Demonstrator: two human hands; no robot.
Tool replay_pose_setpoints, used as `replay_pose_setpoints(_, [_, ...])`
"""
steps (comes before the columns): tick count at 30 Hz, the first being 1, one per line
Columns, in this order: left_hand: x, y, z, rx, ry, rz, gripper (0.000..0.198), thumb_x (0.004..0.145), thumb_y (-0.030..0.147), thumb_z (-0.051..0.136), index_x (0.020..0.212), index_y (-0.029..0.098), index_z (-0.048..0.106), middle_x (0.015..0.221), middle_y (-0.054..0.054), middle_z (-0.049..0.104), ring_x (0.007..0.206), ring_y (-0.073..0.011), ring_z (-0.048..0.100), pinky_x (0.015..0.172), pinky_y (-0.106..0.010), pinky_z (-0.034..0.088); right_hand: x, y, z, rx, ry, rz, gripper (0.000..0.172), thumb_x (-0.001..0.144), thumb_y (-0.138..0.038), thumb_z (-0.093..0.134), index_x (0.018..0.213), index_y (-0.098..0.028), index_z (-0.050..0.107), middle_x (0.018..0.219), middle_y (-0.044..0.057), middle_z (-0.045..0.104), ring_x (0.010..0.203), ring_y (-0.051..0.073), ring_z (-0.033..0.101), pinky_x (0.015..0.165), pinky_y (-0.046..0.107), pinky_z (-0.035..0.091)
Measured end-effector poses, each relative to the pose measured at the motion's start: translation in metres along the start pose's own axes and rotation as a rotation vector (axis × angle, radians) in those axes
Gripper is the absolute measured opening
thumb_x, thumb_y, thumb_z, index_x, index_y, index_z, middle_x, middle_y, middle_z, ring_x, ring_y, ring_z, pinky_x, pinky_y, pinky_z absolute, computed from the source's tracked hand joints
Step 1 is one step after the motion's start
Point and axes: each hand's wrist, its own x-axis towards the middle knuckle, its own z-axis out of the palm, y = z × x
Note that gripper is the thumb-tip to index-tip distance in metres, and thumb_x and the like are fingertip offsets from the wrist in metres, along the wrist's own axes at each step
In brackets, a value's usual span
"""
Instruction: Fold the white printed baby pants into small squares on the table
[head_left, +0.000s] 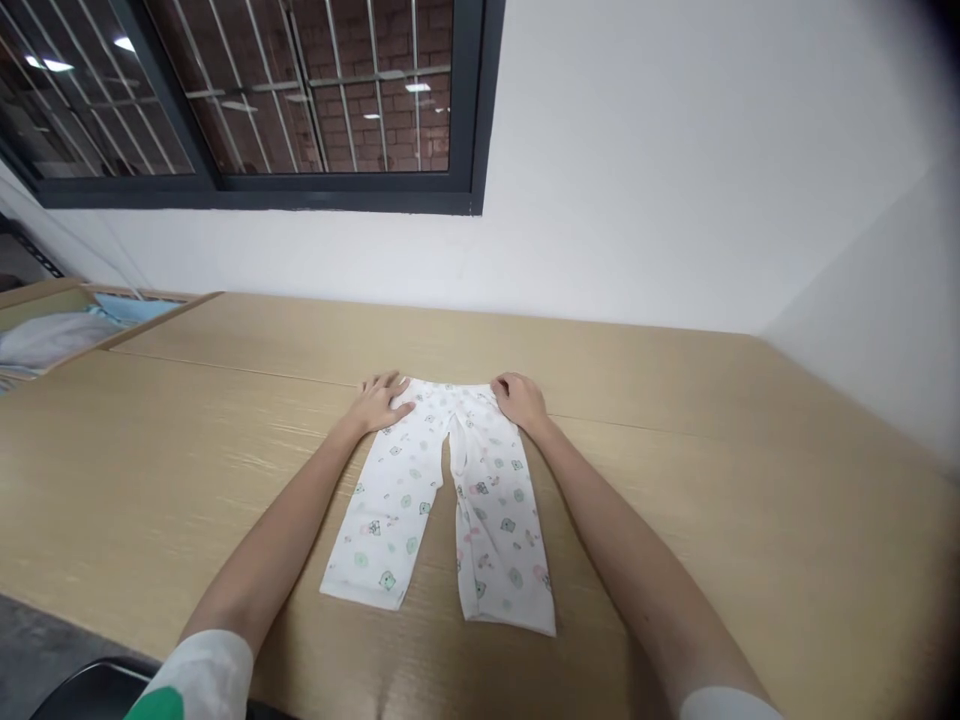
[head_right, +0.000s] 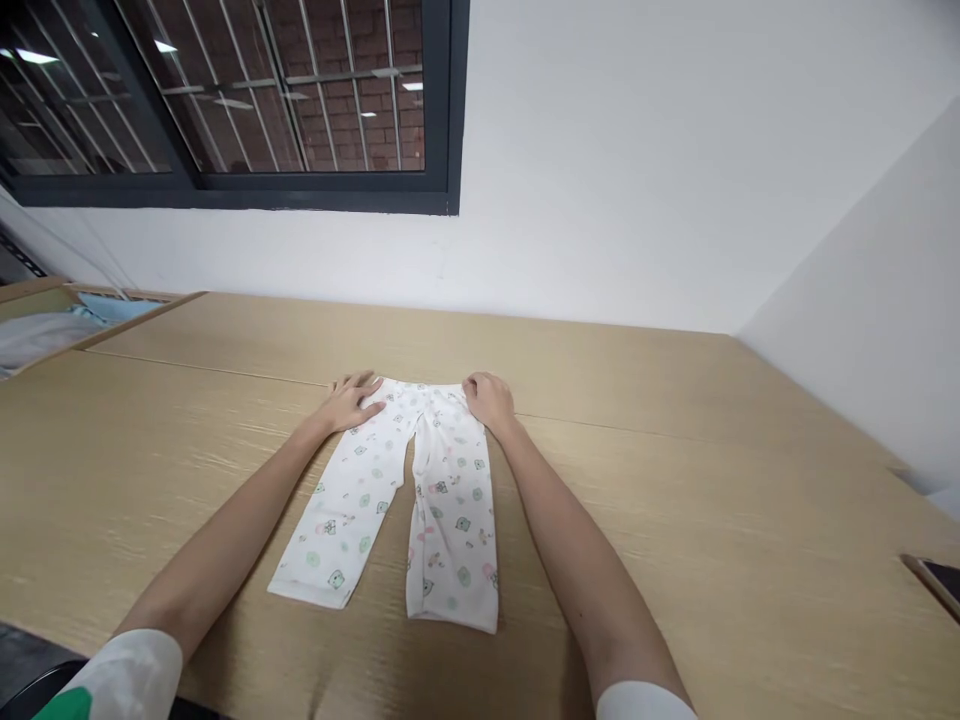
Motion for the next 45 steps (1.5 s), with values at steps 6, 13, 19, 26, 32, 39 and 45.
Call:
replay_pose_setpoints(6, [-0.003, 0.002, -0.002, -0.029, 0.0, -0.009, 0.065, 0.089, 0.066, 0.051, 0.143, 0.03, 0.053, 0.16, -0.01, 0.037, 0.147, -0.0391, 0.031, 0.121, -0.067, 0.031, 0.001, 0.004, 0.0, 0.047, -0.037, -0.049, 0.021, 0.095, -0.029, 0.058, 0.1, -0.016, 0.074, 0.105, 0.011, 0.073, 0.102, 0.023, 0.063, 0.092, 0.032, 0.043])
replay_pose_setpoints(13, [-0.017, 0.047, -0.036, -0.09, 0.041, 0.057, 0.052, 0.094, 0.053, 0.047, 0.135, 0.022, 0.057, 0.148, -0.013, 0.049, 0.141, -0.0357, 0.041, 0.121, -0.064, 0.032, 0.0, 0.004, 0.001, 0.055, -0.024, -0.062, 0.024, 0.097, -0.021, 0.051, 0.097, -0.017, 0.075, 0.106, 0.011, 0.073, 0.104, 0.024, 0.062, 0.094, 0.033, 0.042])
replay_pose_setpoints(19, [-0.088, 0.178, -0.043, -0.15, -0.23, 0.35, 0.044, 0.097, 0.059, 0.039, 0.096, 0.025, 0.066, 0.097, -0.002, 0.073, 0.086, -0.0172, 0.067, 0.078, -0.029, 0.055, -0.001, 0.002, 0.003, 0.052, -0.027, -0.042, 0.025, 0.098, -0.022, 0.05, 0.097, -0.017, 0.075, 0.108, 0.012, 0.072, 0.105, 0.025, 0.06, 0.094, 0.034, 0.041])
replay_pose_setpoints(26, [-0.159, 0.261, -0.009, 0.11, -0.574, 0.523, 0.055, 0.086, 0.068, 0.056, 0.099, 0.017, 0.071, 0.083, -0.016, 0.074, 0.076, -0.0327, 0.073, 0.065, -0.041, 0.058, -0.001, 0.001, 0.001, 0.057, -0.044, -0.028, 0.026, 0.098, -0.022, 0.05, 0.094, -0.018, 0.075, 0.106, 0.011, 0.072, 0.103, 0.023, 0.06, 0.091, 0.033, 0.042])
replay_pose_setpoints(32, [-0.161, 0.255, -0.004, 0.009, -0.55, 0.46, 0.029, 0.089, 0.043, 0.059, 0.091, 0.017, 0.074, 0.084, -0.016, 0.074, 0.076, -0.0337, 0.073, 0.065, -0.044, 0.058, 0.0, 0.001, 0.002, 0.078, -0.034, -0.02, 0.025, 0.098, -0.021, 0.05, 0.095, -0.017, 0.075, 0.108, 0.012, 0.071, 0.106, 0.025, 0.059, 0.094, 0.035, 0.04])
replay_pose_setpoints(39, [-0.172, 0.238, -0.019, -0.219, -0.512, 0.404, 0.017, 0.088, 0.025, 0.054, 0.09, 0.024, 0.07, 0.087, -0.006, 0.074, 0.082, -0.0232, 0.071, 0.065, -0.032, 0.05, 0.0, -0.001, 0.002, 0.151, -0.008, -0.024, 0.021, 0.097, -0.024, 0.05, 0.095, -0.017, 0.07, 0.11, 0.015, 0.068, 0.111, 0.028, 0.055, 0.102, 0.04, 0.038])
replay_pose_setpoints(45, [-0.199, 0.218, -0.031, -0.535, -0.376, 0.226, 0.031, 0.097, 0.027, 0.047, 0.124, 0.03, 0.061, 0.095, 0.0, 0.074, 0.09, -0.015, 0.066, 0.081, -0.026, 0.048, 0.006, -0.003, -0.004, 0.313, -0.058, -0.008, 0.014, 0.09, -0.021, 0.053, 0.096, -0.016, 0.065, 0.09, 0.008, 0.069, 0.089, 0.021, 0.061, 0.087, 0.033, 0.046])
